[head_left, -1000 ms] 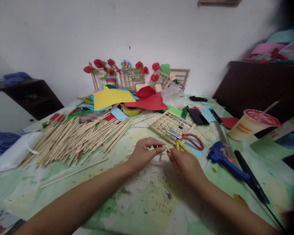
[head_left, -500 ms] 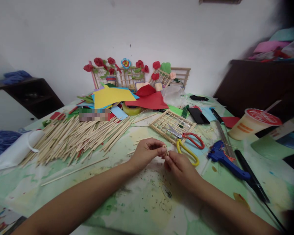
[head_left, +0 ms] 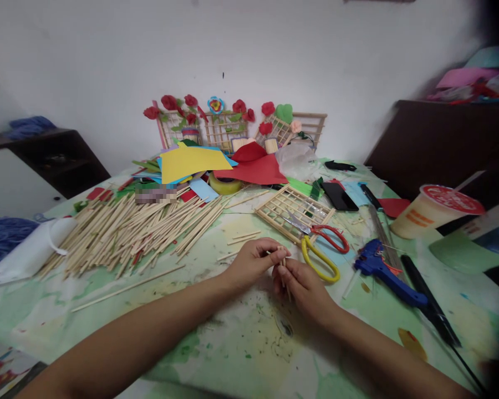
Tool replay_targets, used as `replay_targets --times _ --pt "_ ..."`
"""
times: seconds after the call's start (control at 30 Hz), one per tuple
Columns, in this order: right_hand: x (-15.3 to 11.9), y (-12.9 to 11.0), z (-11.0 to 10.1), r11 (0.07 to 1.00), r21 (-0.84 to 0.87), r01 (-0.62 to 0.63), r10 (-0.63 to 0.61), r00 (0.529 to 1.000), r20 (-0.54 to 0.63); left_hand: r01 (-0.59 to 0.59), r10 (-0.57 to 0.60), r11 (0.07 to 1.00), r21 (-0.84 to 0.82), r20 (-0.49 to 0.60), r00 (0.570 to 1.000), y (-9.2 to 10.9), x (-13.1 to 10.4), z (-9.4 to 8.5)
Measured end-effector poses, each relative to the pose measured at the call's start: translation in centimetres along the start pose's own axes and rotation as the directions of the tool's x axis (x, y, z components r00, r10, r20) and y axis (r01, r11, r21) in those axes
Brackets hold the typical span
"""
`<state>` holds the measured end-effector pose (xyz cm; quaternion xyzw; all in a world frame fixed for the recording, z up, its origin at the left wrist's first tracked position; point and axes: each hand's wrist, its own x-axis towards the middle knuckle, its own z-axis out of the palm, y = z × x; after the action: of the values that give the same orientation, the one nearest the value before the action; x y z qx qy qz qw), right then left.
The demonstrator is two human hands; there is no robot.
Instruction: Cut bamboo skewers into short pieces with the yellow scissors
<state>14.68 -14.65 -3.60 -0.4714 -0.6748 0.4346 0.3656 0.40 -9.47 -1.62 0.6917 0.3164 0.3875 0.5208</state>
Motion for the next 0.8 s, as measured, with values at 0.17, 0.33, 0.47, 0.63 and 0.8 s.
replay_targets --times 0.17,0.33,0.47,0.63,0.8 --pt "0.1 0.3 0.0 0.999 -0.04 -0.008 0.008 1.0 0.009 0.046 -0.049 0.998 -0.043 -0.08 0.996 -0.1 0.1 -0.2" --pt "0.0 0.3 0.4 0.999 -0.02 -0.038 0.038 0.999 0.032 0.157 -0.175 0.961 -0.227 -0.063 0.983 -0.2 -0.1 0.3" --pt "-0.2 -0.5 -0.4 0.948 -0.315 0.045 -0.031 0.998 0.049 0.211 -0.223 0.931 -0.297 -0.006 0.975 0.0 -0.2 0.4" --pt "0.7 -0.7 -4.6 0.545 -0.837 0.055 -0.254 0.962 -0.102 0.06 -0.064 0.998 -0.033 -0.134 0.989 0.3 0.6 -1.3" --pt "2.1 0.9 -8.0 0.372 -0.908 -0.191 -0.164 0.95 -0.267 0.022 0.019 0.977 0.212 -0.19 0.982 0.3 1.3 -2.7"
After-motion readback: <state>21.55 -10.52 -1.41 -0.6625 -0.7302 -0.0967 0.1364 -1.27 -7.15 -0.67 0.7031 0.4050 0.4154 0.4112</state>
